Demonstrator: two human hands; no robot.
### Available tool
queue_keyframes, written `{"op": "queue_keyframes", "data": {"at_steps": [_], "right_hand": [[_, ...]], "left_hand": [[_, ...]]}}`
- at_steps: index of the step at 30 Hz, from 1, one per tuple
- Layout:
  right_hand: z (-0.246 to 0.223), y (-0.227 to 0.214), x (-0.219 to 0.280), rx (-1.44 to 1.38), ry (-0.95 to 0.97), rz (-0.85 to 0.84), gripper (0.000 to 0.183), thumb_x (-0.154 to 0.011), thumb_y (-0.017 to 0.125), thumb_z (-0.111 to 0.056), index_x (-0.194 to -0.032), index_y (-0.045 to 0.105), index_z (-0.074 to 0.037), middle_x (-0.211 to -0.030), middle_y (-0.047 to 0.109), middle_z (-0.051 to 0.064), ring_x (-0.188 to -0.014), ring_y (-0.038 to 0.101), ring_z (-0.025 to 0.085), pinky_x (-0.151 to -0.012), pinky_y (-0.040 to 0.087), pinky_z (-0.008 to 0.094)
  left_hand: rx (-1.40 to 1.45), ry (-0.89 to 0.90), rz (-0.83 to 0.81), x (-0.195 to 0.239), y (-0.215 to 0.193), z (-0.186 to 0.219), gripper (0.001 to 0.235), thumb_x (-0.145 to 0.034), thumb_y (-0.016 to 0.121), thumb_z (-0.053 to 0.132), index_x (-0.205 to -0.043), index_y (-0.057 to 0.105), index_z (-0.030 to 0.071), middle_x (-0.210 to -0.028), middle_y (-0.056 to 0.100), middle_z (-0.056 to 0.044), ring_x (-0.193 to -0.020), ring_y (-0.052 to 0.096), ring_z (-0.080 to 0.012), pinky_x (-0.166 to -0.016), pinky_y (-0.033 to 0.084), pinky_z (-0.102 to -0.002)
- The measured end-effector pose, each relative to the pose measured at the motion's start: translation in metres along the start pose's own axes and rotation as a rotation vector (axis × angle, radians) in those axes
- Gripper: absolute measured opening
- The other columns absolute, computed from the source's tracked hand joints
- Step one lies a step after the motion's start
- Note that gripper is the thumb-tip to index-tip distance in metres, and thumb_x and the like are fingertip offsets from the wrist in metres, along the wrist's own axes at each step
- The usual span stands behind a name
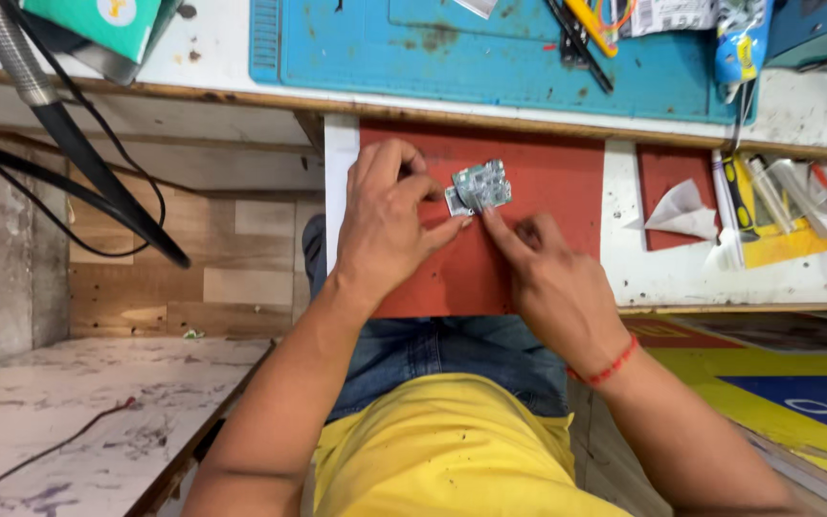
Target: The person uses a small brush to clean a circuit board placed on a red mat. They repeatedly brush the surface and edges of the board, occasionally repositioning it with their left hand.
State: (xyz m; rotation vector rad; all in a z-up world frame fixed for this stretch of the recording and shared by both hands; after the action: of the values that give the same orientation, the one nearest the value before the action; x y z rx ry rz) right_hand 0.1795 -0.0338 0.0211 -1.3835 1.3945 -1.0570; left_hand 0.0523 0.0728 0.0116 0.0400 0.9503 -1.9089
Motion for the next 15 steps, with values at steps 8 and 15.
{"op": "queue_keyframes", "data": {"at_steps": [8, 15], "right_hand": [[-0.002, -0.002, -0.001, 0.018, 0.083, -0.055, 0.059, -0.089, 0.058, -0.003, -0.145, 0.059, -0.022, -0.106, 0.063, 0.011, -0.068, 0.067, 0.034, -0.057, 0.055, 0.046], [0.005, -0.002, -0.004, 0.015, 0.026, -0.009, 0.061, -0.087, 0.057, -0.002, -0.146, 0.059, -0.020, -0.107, 0.063, 0.012, -0.072, 0.068, 0.036, -0.057, 0.055, 0.046]], "left_hand": [[0.014, -0.015, -0.009, 0.001, -0.001, 0.001, 0.037, -0.061, 0.098, 0.022, -0.080, 0.070, 0.007, -0.102, 0.055, -0.008, -0.104, 0.054, -0.0307, -0.092, 0.045, -0.045], [0.034, -0.007, 0.004, -0.010, -0.006, 0.005, 0.043, -0.059, 0.099, 0.020, -0.083, 0.066, 0.007, -0.102, 0.054, -0.010, -0.101, 0.053, -0.0323, -0.090, 0.045, -0.046]]}}
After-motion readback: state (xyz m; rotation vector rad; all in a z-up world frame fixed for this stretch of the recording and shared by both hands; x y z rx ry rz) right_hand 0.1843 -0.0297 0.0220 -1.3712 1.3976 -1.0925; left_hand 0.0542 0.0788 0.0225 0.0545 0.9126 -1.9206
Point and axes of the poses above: each hand's wrist, its own x-axis away from the middle knuckle, its own y-axis out of the palm, z = x × y, the point moved 9 cm from there along -x, towards the middle knuckle
